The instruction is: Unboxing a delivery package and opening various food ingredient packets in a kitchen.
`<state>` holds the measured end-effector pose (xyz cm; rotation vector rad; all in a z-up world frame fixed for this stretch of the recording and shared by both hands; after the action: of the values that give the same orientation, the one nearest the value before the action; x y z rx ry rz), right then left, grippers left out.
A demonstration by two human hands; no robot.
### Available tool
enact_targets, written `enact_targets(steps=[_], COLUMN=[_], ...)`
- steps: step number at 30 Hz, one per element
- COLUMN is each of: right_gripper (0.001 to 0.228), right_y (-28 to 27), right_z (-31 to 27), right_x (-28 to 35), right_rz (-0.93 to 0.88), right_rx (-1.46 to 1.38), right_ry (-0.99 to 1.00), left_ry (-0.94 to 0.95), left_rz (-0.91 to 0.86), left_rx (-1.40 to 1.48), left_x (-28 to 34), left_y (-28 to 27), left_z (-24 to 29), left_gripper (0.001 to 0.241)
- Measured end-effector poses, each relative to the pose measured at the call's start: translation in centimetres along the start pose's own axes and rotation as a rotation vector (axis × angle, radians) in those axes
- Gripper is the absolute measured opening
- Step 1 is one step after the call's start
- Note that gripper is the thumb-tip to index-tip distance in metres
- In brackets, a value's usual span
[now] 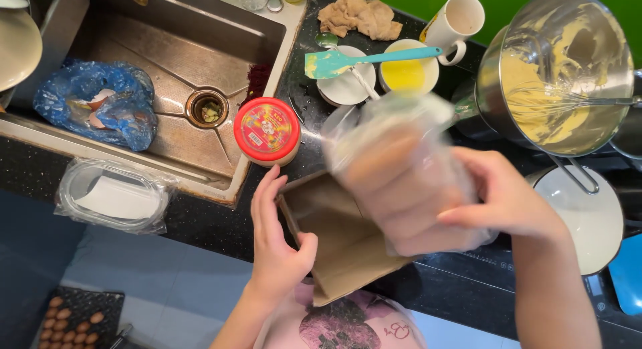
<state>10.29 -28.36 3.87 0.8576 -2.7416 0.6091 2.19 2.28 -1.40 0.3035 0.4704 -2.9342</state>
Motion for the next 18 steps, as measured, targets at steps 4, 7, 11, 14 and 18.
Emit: enact_targets(steps=[4, 7, 11, 14, 18], right_gripper=[0.076, 0.08, 0.085, 0.074, 0.052], right_y=[-2.0, -1.7, -1.2, 0.5, 3.5], right_z=[5.2, 6.6, 9.7, 9.9, 9.8], right_x=[2.3, 3.5, 5.0, 4.9, 4.1], right_rz=[0.222, 0.302, 0.254, 0.159, -0.31], right_rx=[-0.614, -0.815, -1.023, -1.244, -1.549], right_ry=[-0.065, -0.082, -0.113, -0.07, -0.343], left_ry=[-0.139, -0.18, -0.207, -0.189, -0.321], left_rz=[0.049, 0.048, 0.039, 0.057, 0.061], left_rx=[-0.098, -0.168, -0.204, -0.198, -0.272], left_x=[0.0, -0.6, -0.8, 0.2, 2.3], left_y=[-0.2, -1.5, -4.8, -9.0, -16.5], left_z=[-1.2, -1.1, -0.1, 0.4, 1.0], left_gripper=[0.067, 0.044, 0.017, 0.018, 0.023])
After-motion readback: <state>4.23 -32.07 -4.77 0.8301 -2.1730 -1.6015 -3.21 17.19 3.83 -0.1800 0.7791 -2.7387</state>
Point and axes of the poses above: each hand's wrist, its own x-axis away from the middle knuckle, its own y-axis out of the palm, z = x × y, the point moved 4 cm from there along -x, towards the middle knuckle, and after that the axes turned 2 degrees about -y, right-handed, at the moved point
